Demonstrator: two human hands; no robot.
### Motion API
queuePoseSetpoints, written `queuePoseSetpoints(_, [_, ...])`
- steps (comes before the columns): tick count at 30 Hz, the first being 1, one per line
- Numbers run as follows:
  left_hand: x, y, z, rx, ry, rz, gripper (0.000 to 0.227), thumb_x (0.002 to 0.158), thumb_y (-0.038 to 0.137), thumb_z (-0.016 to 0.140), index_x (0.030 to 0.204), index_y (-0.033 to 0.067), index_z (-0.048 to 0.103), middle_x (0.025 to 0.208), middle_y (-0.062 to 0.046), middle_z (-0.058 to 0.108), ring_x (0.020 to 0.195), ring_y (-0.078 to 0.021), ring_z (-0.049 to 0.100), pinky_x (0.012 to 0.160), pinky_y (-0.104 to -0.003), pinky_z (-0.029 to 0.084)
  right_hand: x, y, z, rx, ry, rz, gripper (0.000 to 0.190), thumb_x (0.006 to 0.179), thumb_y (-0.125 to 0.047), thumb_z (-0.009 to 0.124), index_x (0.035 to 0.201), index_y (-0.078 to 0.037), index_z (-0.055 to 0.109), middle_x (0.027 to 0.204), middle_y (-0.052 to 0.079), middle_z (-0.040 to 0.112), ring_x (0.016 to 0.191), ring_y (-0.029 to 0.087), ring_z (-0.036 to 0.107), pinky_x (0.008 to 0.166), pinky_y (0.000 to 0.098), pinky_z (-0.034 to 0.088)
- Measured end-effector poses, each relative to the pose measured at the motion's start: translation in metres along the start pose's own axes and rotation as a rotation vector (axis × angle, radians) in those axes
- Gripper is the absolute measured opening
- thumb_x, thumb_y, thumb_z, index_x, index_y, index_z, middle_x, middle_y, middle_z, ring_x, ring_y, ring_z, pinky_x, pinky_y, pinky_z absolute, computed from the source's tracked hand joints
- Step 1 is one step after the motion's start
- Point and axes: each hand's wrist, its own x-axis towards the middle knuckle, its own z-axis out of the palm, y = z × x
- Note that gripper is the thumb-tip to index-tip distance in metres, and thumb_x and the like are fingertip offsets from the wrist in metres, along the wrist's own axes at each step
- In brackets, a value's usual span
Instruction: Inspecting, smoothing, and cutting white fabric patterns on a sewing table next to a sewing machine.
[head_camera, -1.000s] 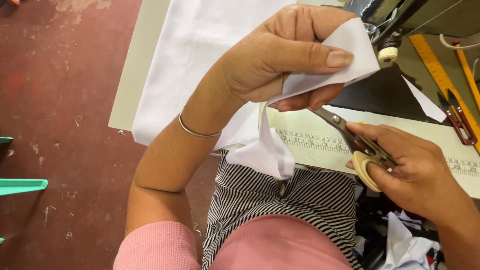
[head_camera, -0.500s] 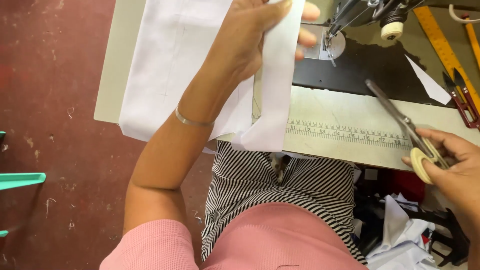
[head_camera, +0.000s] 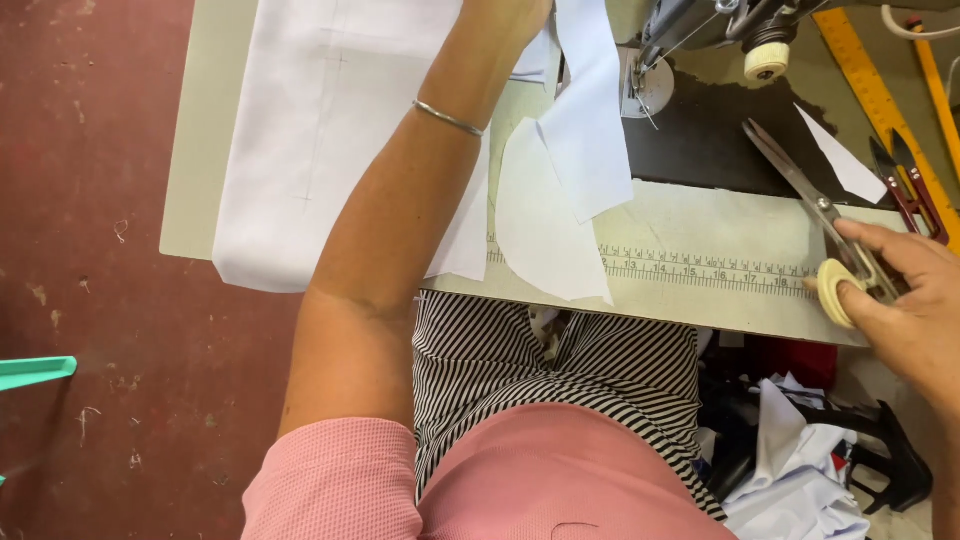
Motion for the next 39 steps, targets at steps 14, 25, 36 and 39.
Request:
queuePoseSetpoints(14, [-0.049, -0.008, 0.015, 1.069, -0.320, 0.587, 0.024, 0.077, -0.016, 0.047, 0.082, 0.0059, 0.057, 0.092, -0.009, 0.059, 0.094, -0.0275, 0.059, 0.073, -0.038, 0.054, 0.003, -0.011, 0.010, 0.089, 0.055, 0.077, 0.056, 0.095, 0.005, 0.077, 0.150, 0.010, 0.066, 0.130, 0.027, 0.053, 0.120, 0.036, 0.050, 0.103, 0.0418, 0.041])
queuePoseSetpoints(25, [-0.034, -0.025, 0.019, 0.367, -0.205, 0.437, 0.014, 0.091, -0.002, 0.050, 0.085, 0.0101, 0.045, 0.078, -0.007, 0.052, 0.075, -0.0243, 0.046, 0.063, -0.038, 0.039, -0.006, 0.025, 0.008, -0.067, 0.045, -0.050, 0.062, 0.092, 0.002, 0.066, 0.153, 0.010, 0.068, 0.131, 0.029, 0.065, 0.121, 0.038, 0.057, 0.108, 0.0444, 0.044])
queuePoseSetpoints(36, [-0.047, -0.038, 0.035, 1.026, -0.128, 0.924, 0.024, 0.091, -0.006, 0.054, 0.077, 0.0127, 0.052, 0.079, -0.003, 0.051, 0.072, -0.0194, 0.048, 0.058, -0.032, 0.040, -0.005, -0.002, 0.003, -0.255, 0.062, -0.146, 0.058, 0.091, -0.011, 0.077, 0.148, 0.005, 0.073, 0.135, 0.028, 0.064, 0.127, 0.042, 0.055, 0.114, 0.0509, 0.041])
queuePoseSetpoints(39, [-0.050, -0.033, 0.033, 0.965, -0.141, 0.878, 0.014, 0.093, 0.003, 0.058, 0.083, 0.0114, 0.053, 0.081, -0.003, 0.053, 0.071, -0.0202, 0.049, 0.057, -0.033, 0.039, 0.004, -0.071, 0.004, -0.168, 0.155, -0.424, 0.042, 0.095, -0.004, 0.080, 0.135, 0.006, 0.075, 0.134, 0.026, 0.069, 0.123, 0.040, 0.063, 0.116, 0.0516, 0.047])
